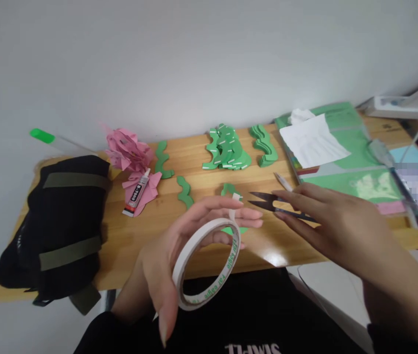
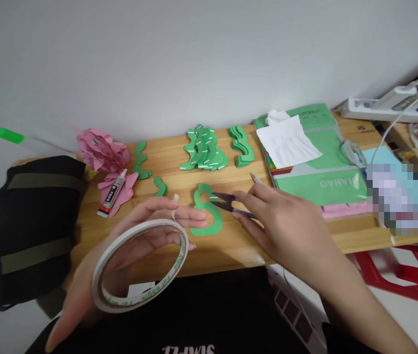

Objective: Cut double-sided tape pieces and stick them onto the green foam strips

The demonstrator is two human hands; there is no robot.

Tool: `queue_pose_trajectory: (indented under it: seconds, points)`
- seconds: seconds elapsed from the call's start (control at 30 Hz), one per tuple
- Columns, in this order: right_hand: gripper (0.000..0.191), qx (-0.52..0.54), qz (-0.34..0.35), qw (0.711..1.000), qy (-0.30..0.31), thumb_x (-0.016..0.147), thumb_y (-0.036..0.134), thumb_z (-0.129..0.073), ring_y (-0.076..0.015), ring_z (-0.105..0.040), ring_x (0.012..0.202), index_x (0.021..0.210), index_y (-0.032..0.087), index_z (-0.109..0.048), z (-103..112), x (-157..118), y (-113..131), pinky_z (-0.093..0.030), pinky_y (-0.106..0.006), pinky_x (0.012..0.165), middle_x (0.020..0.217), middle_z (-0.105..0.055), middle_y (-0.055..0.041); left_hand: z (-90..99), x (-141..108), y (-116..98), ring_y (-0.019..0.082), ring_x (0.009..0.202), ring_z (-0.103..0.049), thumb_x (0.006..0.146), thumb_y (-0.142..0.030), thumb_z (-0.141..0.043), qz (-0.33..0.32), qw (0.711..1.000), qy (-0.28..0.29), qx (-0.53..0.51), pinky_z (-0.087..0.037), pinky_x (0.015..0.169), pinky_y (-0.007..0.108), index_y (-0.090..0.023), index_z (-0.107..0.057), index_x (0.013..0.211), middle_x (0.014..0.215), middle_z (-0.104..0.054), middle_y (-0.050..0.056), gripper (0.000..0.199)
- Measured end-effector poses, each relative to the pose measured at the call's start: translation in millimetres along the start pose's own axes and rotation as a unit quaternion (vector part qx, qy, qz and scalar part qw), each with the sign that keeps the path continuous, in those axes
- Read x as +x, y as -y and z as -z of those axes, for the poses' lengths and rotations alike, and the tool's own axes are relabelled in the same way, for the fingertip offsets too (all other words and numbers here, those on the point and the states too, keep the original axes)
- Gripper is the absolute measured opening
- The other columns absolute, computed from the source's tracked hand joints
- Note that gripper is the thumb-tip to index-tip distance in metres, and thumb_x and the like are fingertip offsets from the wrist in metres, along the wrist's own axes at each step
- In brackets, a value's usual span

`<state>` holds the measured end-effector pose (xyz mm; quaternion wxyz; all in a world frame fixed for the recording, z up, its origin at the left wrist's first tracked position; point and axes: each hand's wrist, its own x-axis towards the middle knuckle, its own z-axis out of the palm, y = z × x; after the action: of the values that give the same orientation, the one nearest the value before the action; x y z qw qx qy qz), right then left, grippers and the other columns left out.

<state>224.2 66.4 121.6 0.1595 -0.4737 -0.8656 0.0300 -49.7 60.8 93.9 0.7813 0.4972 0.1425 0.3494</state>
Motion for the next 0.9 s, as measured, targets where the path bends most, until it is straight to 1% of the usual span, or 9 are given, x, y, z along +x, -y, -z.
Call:
queue_pose_trajectory:
  seconds: [0.1, 0.2, 0.3, 0.4, 0.43, 0.53, 0.6, 0.73, 0.9]
  points:
    - [0.033, 0.030, -0.083, 0.996, -0.008, 0.094, 0.037, -0.053, -0.0228, -0.070, 0.067, 0.110, 0.017, -0.073, 7, 1, -8, -0.048, -0.030, 0.050, 0.093, -0.075, -0.0105, 0.1, 1, 3, 0.038, 0.138, -0.042, 0.051, -0.056, -0.089, -0.029, 1.000, -0.011, 0.006, -0.043, 0.105, 0.047, -0.031, -0.039, 0.143, 0.150, -0.042, 0.014, 0.107]
    - [0.031, 0.178, -0.137, 0.974, -0.009, 0.090, 0.043, -0.058, -0.0219, -0.071, 0.068, 0.099, 0.019, -0.076, 22, 4, -7, -0.052, -0.029, 0.050, 0.086, -0.077, -0.0080, -1.3, 3, 1, 0.041, 0.138, -0.040, 0.049, -0.054, -0.090, -0.034, 0.998, -0.042, 0.030, -0.041, 0.106, 0.050, -0.031, -0.040, 0.143, 0.157, -0.031, 0.014, 0.108]
    - [0.020, 0.317, -0.139, 0.938, 0.030, 0.089, 0.037, -0.063, -0.0192, -0.071, 0.069, 0.091, 0.023, -0.078, 31, 10, 0, -0.056, -0.027, 0.059, 0.078, -0.077, -0.0037, -3.9, 5, -7, 0.040, 0.140, -0.037, 0.057, -0.053, -0.087, -0.012, 0.998, -0.030, 0.060, -0.040, 0.108, 0.050, -0.032, -0.038, 0.145, 0.159, -0.025, 0.013, 0.103]
    - [0.019, 0.354, -0.111, 0.926, 0.073, 0.089, 0.035, -0.063, -0.0176, -0.069, 0.067, 0.094, 0.025, -0.079, 29, 15, 5, -0.055, -0.026, 0.057, 0.080, -0.078, -0.0026, -5.8, 5, -13, 0.038, 0.143, -0.032, 0.070, -0.054, -0.078, 0.026, 0.996, -0.011, 0.090, -0.034, 0.113, 0.052, -0.032, -0.035, 0.146, 0.160, -0.026, 0.009, 0.091]
    - [0.020, 0.356, -0.099, 0.926, 0.080, 0.090, 0.035, -0.063, -0.0176, -0.069, 0.067, 0.097, 0.025, -0.079, 27, 17, 6, -0.054, -0.026, 0.056, 0.079, -0.078, -0.0022, -5.6, 5, -13, 0.038, 0.144, -0.031, 0.068, -0.054, -0.080, 0.030, 0.995, -0.011, 0.093, -0.032, 0.114, 0.053, -0.033, -0.035, 0.146, 0.159, -0.027, 0.008, 0.093]
    - [0.023, 0.354, -0.073, 0.927, 0.100, 0.092, 0.035, -0.060, -0.0176, -0.069, 0.067, 0.105, 0.028, -0.078, 22, 20, 6, -0.052, -0.025, 0.053, 0.075, -0.077, -0.0003, -1.9, 5, -6, 0.041, 0.143, -0.031, 0.045, -0.049, -0.093, 0.028, 0.995, -0.011, 0.094, -0.029, 0.115, 0.055, -0.034, -0.035, 0.146, 0.156, -0.033, 0.008, 0.118]
    - [0.024, 0.354, -0.060, 0.927, 0.112, 0.092, 0.034, -0.059, -0.0171, -0.069, 0.069, 0.108, 0.028, -0.077, 22, 21, 6, -0.052, -0.025, 0.055, 0.080, -0.078, -0.0004, 1.7, 6, 1, 0.041, 0.141, -0.034, 0.034, -0.047, -0.096, 0.028, 0.995, -0.003, 0.097, -0.028, 0.115, 0.056, -0.034, -0.035, 0.147, 0.156, -0.034, 0.010, 0.129]
    - [0.024, 0.355, -0.044, 0.926, 0.123, 0.092, 0.034, -0.060, -0.0161, -0.070, 0.070, 0.108, 0.026, -0.077, 22, 25, 8, -0.051, -0.025, 0.056, 0.089, -0.079, -0.0021, 3.9, 10, 8, 0.041, 0.141, -0.035, 0.030, -0.051, -0.095, 0.028, 0.994, 0.015, 0.101, -0.028, 0.116, 0.056, -0.034, -0.036, 0.146, 0.156, -0.033, 0.011, 0.131]
    - [0.024, 0.364, -0.045, 0.921, 0.130, 0.093, 0.033, -0.059, -0.0157, -0.070, 0.069, 0.107, 0.025, -0.077, 21, 24, 7, -0.052, -0.024, 0.057, 0.085, -0.079, -0.0022, 0.1, 11, 8, 0.039, 0.140, -0.037, 0.033, -0.047, -0.096, 0.032, 0.995, 0.028, 0.096, -0.028, 0.116, 0.056, -0.036, -0.032, 0.147, 0.155, -0.036, 0.010, 0.131]
